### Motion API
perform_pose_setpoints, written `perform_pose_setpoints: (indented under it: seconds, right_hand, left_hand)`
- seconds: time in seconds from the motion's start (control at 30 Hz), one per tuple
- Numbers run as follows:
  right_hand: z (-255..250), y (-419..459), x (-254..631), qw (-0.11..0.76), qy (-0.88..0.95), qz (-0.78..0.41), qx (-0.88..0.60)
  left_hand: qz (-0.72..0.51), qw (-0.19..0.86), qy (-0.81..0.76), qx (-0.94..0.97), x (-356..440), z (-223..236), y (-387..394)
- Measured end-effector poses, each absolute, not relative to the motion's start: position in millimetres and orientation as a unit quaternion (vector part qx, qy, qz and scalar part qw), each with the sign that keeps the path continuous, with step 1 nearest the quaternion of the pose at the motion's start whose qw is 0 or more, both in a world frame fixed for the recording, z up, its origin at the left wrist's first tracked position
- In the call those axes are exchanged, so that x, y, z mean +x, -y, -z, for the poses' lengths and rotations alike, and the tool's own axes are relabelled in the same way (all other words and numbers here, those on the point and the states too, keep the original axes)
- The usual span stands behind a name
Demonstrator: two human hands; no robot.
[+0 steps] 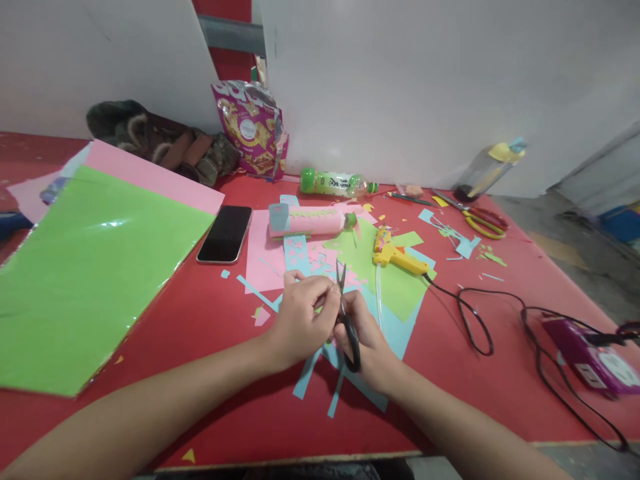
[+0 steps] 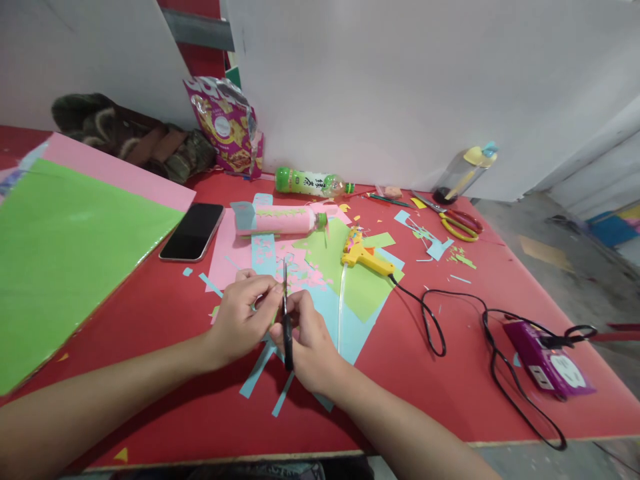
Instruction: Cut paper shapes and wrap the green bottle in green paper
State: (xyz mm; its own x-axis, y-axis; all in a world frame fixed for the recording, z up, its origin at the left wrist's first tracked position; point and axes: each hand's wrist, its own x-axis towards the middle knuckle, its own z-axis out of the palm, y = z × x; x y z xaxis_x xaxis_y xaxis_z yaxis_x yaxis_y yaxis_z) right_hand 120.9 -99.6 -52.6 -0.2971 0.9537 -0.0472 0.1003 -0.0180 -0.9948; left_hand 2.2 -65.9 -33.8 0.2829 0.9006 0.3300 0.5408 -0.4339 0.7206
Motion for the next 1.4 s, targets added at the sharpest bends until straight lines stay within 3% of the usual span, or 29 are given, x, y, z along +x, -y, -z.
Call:
perform_pose_setpoints:
  seconds: [0.33, 0.6, 0.97, 1.17, 1.4]
  right_hand:
    - [54, 98, 122, 0.407, 0.582, -0.527, -0.466]
    - [52, 92, 120, 0.433, 0.499, -0.591, -0.464]
    - [59, 91, 125, 0.503, 0.456, -0.666, -0.309]
    - [56, 83, 129, 0.526, 0.419, -0.662, -0.33]
    - [57, 73, 131, 0.551, 0.419, -0.558, -0.458]
  left_hand:
    - [-0.369, 0.238, -0.474, 0.763, 4, 34, 64]
    - [-0.381, 0.28, -0.494, 0.73, 0, 35, 58]
    - [-0.417, 0.591, -0.388, 0.571, 3, 38, 53]
    - [-0.427, 0.516, -0.419, 0.614, 0, 47, 45]
    - [-0.394, 0.465, -0.465, 0.642, -1, 56, 40]
